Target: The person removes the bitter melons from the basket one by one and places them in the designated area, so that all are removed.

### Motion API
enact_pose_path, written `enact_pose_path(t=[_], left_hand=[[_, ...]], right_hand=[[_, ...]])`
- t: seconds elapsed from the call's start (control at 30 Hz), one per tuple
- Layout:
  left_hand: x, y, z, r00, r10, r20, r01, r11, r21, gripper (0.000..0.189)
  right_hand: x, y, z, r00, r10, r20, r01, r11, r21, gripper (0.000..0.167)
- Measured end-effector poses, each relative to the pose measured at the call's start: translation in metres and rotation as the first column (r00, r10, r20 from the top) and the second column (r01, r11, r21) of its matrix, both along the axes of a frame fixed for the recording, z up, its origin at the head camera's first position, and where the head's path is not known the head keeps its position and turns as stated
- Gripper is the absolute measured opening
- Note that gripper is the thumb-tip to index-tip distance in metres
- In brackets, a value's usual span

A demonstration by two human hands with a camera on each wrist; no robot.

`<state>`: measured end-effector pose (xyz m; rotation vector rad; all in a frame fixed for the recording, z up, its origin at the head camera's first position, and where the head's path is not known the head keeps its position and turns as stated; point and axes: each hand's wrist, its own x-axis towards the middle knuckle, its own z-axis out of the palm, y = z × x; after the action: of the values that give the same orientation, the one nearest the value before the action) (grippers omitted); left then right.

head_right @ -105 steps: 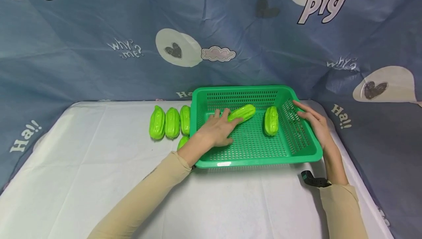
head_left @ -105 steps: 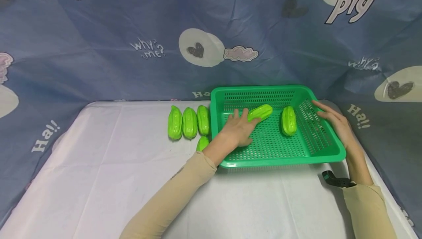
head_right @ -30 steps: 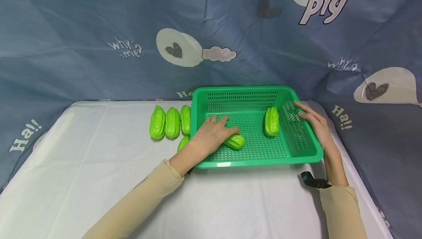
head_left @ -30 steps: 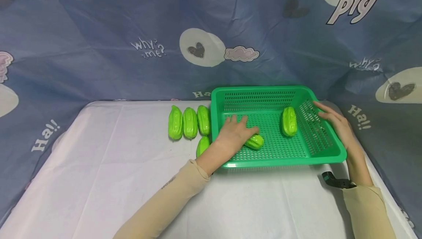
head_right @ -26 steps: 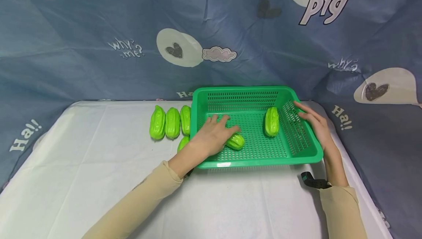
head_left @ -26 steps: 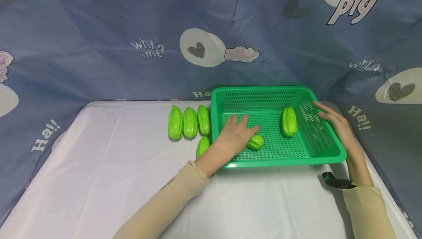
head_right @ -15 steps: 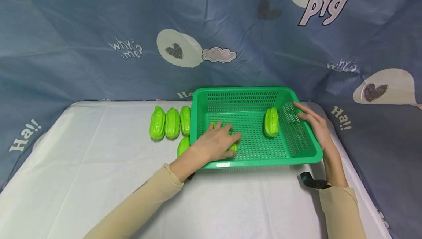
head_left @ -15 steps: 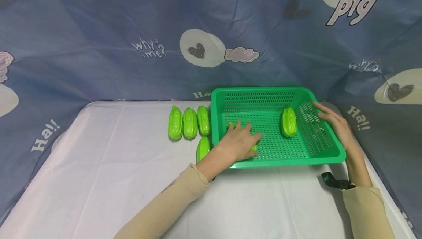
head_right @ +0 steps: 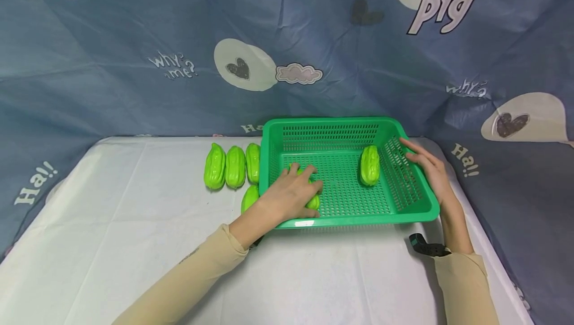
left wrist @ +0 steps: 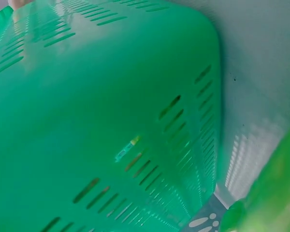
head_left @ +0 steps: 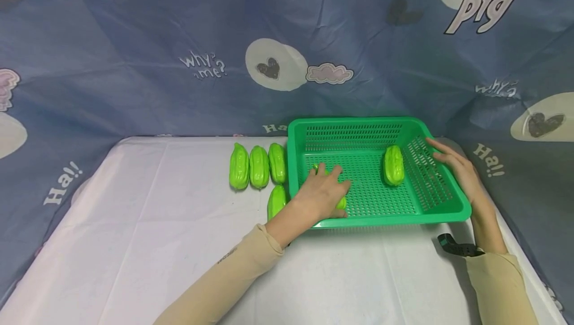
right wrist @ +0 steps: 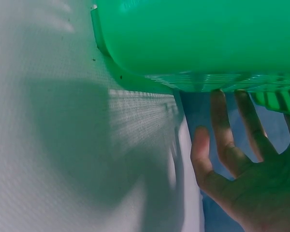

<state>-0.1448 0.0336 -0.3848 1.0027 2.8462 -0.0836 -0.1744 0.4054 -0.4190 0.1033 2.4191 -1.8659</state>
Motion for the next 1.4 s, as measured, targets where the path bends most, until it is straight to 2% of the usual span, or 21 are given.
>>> enact_pose_path(t=[0.23,0.47,0.67,0.87,1.07,1.33,1.4], left_hand=[[-0.001,0.000,-0.002,1.000,0.015,-0.019,-0.016,0.999,-0.043,0.074],[-0.003,0.000,0.000,1.000,0.022,0.012,-0.021,0.999,-0.042,0.051],[-0.004,0.001,0.001,0.997,0.062,0.041,-0.061,0.998,-0.032,0.077],[-0.005,-0.001,-0.001,0.998,0.033,-0.045,-0.036,0.998,-0.055,0.091],[-0.003,-0.008,0.006,0.995,0.036,-0.097,-0.035,0.999,0.013,0.094],[0.004,-0.021,0.019,0.991,0.016,-0.136,0.004,0.990,0.144,0.080],[0.007,-0.025,0.023,0.990,0.014,-0.143,0.012,0.983,0.184,0.075]], right_hand=[[-0.001,0.000,0.000,1.000,0.004,-0.005,-0.004,1.000,-0.006,0.052],[-0.001,-0.001,0.000,1.000,0.001,-0.002,-0.001,1.000,-0.007,0.052],[-0.002,-0.002,0.000,1.000,0.004,0.002,-0.004,0.998,-0.056,0.052],[-0.002,-0.003,0.000,1.000,0.001,0.010,-0.001,0.999,-0.052,0.051],[-0.002,-0.004,0.001,1.000,0.004,0.011,-0.004,1.000,0.001,0.052],[0.000,-0.002,0.000,1.000,0.017,0.022,-0.015,0.995,-0.094,0.051],[0.001,-0.002,0.000,1.000,0.021,0.015,-0.019,0.997,-0.073,0.051]])
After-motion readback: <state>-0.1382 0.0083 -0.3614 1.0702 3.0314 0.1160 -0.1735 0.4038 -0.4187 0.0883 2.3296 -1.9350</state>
